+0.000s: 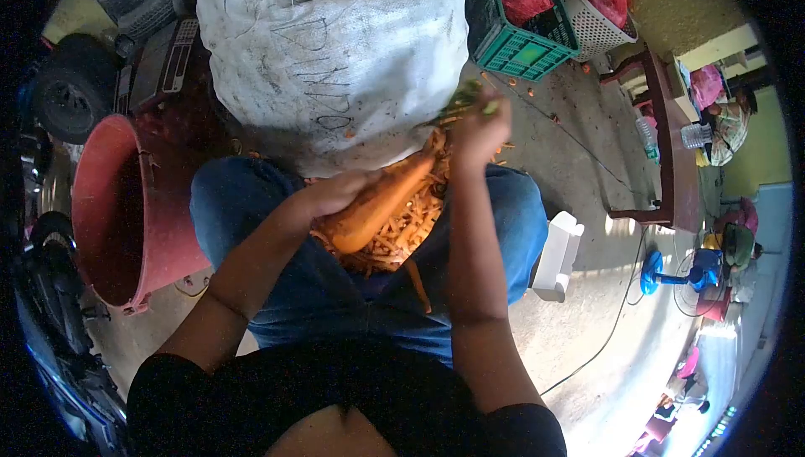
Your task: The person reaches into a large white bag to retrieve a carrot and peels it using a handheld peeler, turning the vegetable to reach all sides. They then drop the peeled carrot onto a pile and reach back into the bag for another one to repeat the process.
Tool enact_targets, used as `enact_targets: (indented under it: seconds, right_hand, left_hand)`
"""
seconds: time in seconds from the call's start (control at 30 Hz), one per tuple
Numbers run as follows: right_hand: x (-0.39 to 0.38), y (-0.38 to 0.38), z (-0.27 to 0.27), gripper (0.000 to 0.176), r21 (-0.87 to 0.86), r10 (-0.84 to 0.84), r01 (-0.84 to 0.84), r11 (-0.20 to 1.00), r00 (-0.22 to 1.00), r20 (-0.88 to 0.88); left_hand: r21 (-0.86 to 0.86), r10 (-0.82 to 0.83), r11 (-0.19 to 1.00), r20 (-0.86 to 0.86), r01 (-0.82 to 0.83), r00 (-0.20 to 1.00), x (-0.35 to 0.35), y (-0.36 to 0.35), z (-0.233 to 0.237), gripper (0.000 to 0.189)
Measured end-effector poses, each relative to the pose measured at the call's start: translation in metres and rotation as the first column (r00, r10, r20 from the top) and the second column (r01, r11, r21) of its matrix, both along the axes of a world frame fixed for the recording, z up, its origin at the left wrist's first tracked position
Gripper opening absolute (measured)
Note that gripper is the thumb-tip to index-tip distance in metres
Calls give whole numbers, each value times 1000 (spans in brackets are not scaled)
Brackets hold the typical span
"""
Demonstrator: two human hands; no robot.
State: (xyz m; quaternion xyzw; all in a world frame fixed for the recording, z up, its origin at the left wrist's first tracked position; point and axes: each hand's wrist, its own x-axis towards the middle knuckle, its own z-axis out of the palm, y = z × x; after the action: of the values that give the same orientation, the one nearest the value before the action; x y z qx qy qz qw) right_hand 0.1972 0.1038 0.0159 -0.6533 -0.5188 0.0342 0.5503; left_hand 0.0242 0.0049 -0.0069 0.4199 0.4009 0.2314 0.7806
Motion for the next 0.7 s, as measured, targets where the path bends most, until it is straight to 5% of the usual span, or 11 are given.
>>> enact_targets:
  seconds: [0.07, 0.13, 0.2, 0.27, 0.3, 0.37, 0.47, 0.7]
  right_hand:
    - [28, 9, 3, 27, -46, -122, 116, 992, 977, -174]
    - [41, 9, 6, 26, -26, -16, 1, 1000, 820, -572]
    - [37, 4, 5, 25, 3, 29, -32, 999, 850, -526]
    - [27, 0, 3, 23, 34, 88, -82, 996, 870, -484]
    - [20, -3, 2, 23, 35, 156, -163, 986, 829, -538]
    - [6, -10, 4, 24, 34, 235, -287, 957, 704, -671]
    - [-5, -15, -4, 24, -43, 258, -329, 943, 808, -529]
    - [-46, -49, 3, 23, -174, 427, -576, 799, 746, -511]
  left_hand:
    - [3, -21, 1000, 77, 21, 997, 4, -5, 13, 38]
    - [-168, 71, 984, 79, -56, 994, 5, -7, 29, 40]
    - [-269, 106, 962, 179, -55, 978, 3, 3, 12, 39]
    - [-431, 449, 845, 253, -316, 857, 1, 12, 9, 36]
    - [-467, 496, 817, 269, -339, 826, -1, 18, 3, 34]
    - [-507, 524, 794, 291, -336, 800, -2, 22, -6, 34]
    - [-506, 514, 797, 283, -329, 810, -1, 23, -3, 33]
    - [-474, 473, 812, 191, -341, 860, 7, 27, -12, 32]
